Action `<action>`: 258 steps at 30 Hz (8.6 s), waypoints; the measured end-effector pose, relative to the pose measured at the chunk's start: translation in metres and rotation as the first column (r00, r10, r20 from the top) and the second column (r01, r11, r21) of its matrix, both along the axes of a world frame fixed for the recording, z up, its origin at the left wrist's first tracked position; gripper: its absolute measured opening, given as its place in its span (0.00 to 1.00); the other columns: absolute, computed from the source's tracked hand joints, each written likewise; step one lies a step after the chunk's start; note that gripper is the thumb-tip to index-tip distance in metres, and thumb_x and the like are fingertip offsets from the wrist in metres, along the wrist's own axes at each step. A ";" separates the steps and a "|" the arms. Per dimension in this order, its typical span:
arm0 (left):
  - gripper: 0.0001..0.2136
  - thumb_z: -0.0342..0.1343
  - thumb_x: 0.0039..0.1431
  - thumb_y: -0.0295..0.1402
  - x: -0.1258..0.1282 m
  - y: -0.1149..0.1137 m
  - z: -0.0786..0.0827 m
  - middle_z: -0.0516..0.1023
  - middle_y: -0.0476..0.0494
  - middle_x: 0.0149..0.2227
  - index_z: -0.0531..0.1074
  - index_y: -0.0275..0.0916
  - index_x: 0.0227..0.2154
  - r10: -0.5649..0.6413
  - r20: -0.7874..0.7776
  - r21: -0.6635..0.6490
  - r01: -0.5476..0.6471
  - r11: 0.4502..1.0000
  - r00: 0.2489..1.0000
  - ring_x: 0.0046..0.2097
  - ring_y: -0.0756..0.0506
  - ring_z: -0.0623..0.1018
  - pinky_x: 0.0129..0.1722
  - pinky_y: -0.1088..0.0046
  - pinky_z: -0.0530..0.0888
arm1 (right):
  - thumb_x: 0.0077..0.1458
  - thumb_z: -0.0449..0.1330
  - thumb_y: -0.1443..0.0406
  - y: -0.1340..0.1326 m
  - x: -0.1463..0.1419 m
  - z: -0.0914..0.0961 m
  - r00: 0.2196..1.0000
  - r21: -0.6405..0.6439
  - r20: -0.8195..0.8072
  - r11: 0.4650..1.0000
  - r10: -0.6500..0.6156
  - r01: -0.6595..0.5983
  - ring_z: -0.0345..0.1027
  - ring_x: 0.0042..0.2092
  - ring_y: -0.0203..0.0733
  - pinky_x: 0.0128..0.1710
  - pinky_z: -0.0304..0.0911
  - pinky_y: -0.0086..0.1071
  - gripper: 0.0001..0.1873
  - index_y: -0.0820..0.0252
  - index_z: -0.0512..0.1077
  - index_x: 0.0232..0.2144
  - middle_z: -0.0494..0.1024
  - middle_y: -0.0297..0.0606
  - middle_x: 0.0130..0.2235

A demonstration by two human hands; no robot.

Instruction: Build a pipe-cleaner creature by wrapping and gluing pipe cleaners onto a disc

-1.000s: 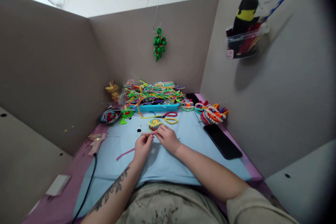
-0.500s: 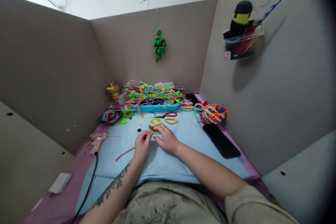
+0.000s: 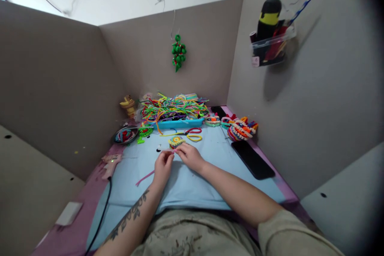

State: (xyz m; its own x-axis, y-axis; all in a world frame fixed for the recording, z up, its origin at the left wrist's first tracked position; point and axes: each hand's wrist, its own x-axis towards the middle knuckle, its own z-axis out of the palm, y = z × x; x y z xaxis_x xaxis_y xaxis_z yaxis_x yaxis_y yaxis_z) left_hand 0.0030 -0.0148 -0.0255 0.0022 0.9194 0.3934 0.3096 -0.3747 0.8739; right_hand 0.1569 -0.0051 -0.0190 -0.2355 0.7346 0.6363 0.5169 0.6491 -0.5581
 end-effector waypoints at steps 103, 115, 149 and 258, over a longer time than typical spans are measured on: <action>0.12 0.57 0.46 0.41 0.004 0.006 -0.002 0.75 0.48 0.24 0.74 0.35 0.27 -0.020 0.186 -0.109 0.040 0.993 0.982 0.27 0.49 0.73 0.29 0.76 0.68 | 0.54 0.55 0.67 -0.002 0.002 -0.016 0.991 0.137 0.130 0.991 -0.026 0.008 0.64 0.44 0.43 0.46 0.61 0.38 0.10 0.60 0.69 0.40 0.72 0.42 0.39; 0.14 0.58 0.46 0.42 0.000 0.016 -0.013 0.75 0.46 0.27 0.73 0.35 0.29 -0.074 0.244 -0.046 0.087 0.995 0.967 0.30 0.47 0.74 0.32 0.73 0.70 | 0.56 0.53 0.67 0.003 -0.003 -0.021 0.991 0.171 0.118 0.985 -0.057 0.036 0.65 0.42 0.42 0.43 0.63 0.36 0.10 0.59 0.69 0.41 0.73 0.42 0.38; 0.14 0.56 0.48 0.42 0.001 0.012 -0.005 0.76 0.44 0.26 0.75 0.33 0.28 -0.074 0.172 -0.094 0.091 0.991 0.982 0.28 0.48 0.73 0.29 0.75 0.69 | 0.59 0.50 0.65 -0.004 -0.009 -0.015 0.955 0.307 0.198 0.939 -0.222 0.155 0.64 0.41 0.43 0.43 0.61 0.36 0.11 0.60 0.70 0.41 0.73 0.42 0.37; 0.09 0.53 0.51 0.36 0.019 0.032 -0.017 0.78 0.41 0.30 0.74 0.36 0.28 0.178 -0.087 0.029 -0.176 0.984 0.980 0.34 0.45 0.76 0.38 0.68 0.69 | 0.60 0.47 0.66 0.027 -0.014 -0.021 0.706 0.073 0.599 0.904 -0.378 0.421 0.54 0.50 0.49 0.50 0.50 0.40 0.12 0.58 0.68 0.42 0.66 0.45 0.47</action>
State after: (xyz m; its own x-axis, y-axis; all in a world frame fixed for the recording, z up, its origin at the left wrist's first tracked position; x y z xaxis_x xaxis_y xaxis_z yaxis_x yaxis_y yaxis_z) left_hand 0.0221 0.0167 -0.0420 -0.1242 0.8996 0.4186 0.4490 -0.3252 0.8322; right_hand 0.1432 0.0220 -0.0400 -0.2187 0.8807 0.4201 0.9561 0.2795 -0.0881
